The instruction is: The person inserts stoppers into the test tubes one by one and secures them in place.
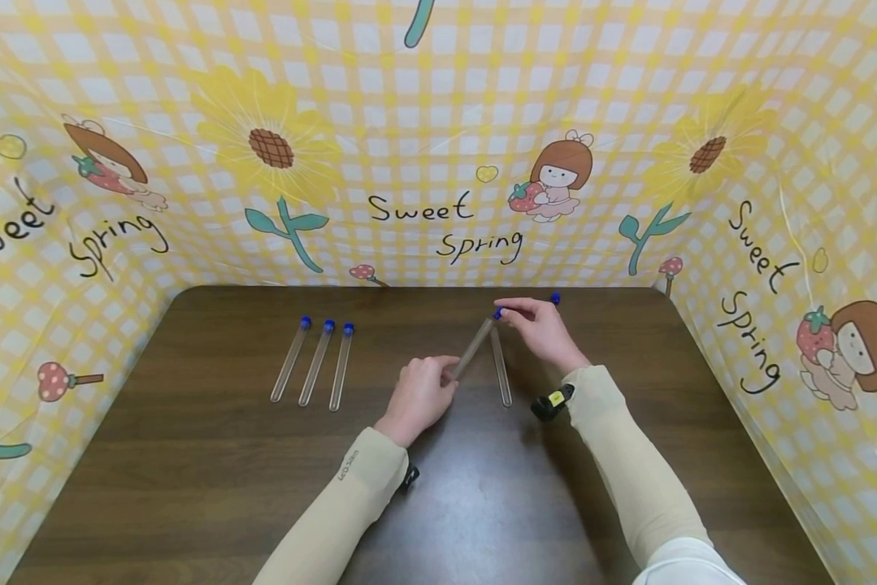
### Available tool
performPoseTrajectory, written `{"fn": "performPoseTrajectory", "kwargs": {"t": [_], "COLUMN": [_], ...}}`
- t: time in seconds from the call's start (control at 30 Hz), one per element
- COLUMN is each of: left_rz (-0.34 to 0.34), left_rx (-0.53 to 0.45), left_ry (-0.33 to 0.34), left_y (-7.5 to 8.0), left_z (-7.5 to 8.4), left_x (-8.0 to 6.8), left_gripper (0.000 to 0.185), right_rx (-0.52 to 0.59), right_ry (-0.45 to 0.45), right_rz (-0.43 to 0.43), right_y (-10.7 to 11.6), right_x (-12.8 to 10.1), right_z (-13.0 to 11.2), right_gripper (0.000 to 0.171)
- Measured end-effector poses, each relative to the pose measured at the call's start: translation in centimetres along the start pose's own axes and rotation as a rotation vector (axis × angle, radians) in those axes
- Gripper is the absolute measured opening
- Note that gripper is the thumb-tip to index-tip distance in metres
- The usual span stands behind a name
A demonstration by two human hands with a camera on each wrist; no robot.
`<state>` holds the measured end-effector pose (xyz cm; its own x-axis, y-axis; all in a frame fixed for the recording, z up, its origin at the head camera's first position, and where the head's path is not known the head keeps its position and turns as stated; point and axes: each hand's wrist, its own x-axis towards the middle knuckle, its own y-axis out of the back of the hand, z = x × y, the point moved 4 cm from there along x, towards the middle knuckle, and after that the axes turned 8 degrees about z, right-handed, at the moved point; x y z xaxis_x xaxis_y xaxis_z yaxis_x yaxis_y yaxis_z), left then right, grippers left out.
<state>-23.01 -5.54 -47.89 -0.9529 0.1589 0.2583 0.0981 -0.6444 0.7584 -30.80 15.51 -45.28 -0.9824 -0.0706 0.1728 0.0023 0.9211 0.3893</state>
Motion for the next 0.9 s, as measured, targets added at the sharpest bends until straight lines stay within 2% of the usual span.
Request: {"fn": "performPoseTrajectory", "kwargs": {"t": [0.3, 0.67, 0.9], "left_rz": [0.01, -0.008, -0.003], "left_rx": [0.003, -0.023, -0.015], "left_ry": [-0.006, 0.001, -0.004], "left_y": [-0.1, -0.1, -0.2], "left_z": [0.0, 0.1, 0.2], "left_x": [0.2, 0.1, 0.0], "left_gripper": [0.035, 0.034, 0.034], "right_rx": [0.059, 0.012, 0.015], "right_ry": [-0.02, 0.014, -0.002], "right_rz": [-0.019, -0.033, -0.003], "right_y": [-0.4, -1.1, -1.7], "right_x": [0.1, -0.2, -0.8], "right_z": [0.3, 0.4, 0.5], "right_gripper": [0.026, 0.026, 0.026]}}
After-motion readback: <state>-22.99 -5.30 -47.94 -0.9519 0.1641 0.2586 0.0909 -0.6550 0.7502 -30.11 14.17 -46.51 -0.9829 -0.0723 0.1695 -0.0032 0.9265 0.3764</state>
